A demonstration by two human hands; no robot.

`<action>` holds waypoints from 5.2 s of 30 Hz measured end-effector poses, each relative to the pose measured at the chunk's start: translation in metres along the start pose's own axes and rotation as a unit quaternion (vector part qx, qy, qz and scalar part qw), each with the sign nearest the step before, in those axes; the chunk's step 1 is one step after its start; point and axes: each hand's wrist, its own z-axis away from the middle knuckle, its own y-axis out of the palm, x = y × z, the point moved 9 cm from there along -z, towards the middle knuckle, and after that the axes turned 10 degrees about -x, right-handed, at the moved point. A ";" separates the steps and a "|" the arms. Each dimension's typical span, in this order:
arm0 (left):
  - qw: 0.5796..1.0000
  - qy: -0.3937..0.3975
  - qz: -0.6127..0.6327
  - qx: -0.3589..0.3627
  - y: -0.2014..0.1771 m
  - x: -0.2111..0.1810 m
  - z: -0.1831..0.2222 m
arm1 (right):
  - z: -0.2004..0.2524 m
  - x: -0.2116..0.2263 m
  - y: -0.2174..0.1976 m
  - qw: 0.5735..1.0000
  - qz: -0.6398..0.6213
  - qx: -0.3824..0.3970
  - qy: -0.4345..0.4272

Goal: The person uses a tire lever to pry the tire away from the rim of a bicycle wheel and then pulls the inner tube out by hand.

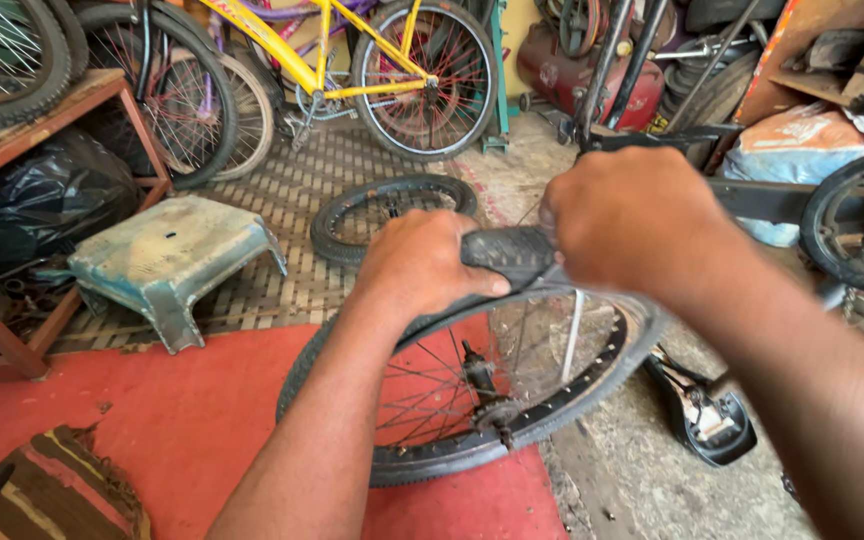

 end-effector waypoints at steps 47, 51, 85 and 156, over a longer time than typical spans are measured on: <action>0.996 -0.066 -0.041 -0.045 -0.032 0.045 0.003 | 0.034 -0.017 0.208 0.744 -0.601 -0.190 0.222; 0.994 -0.023 -0.072 -0.081 -0.016 0.014 -0.003 | 0.034 -0.004 0.230 0.636 -0.688 -0.131 0.324; 0.979 -0.040 -0.082 -0.184 -0.037 0.066 0.008 | 0.114 -0.064 0.404 0.704 -0.600 0.202 0.320; 0.988 0.077 -0.136 -0.009 -0.038 -0.034 0.013 | 0.062 -0.027 0.029 0.914 -0.385 -0.110 -0.065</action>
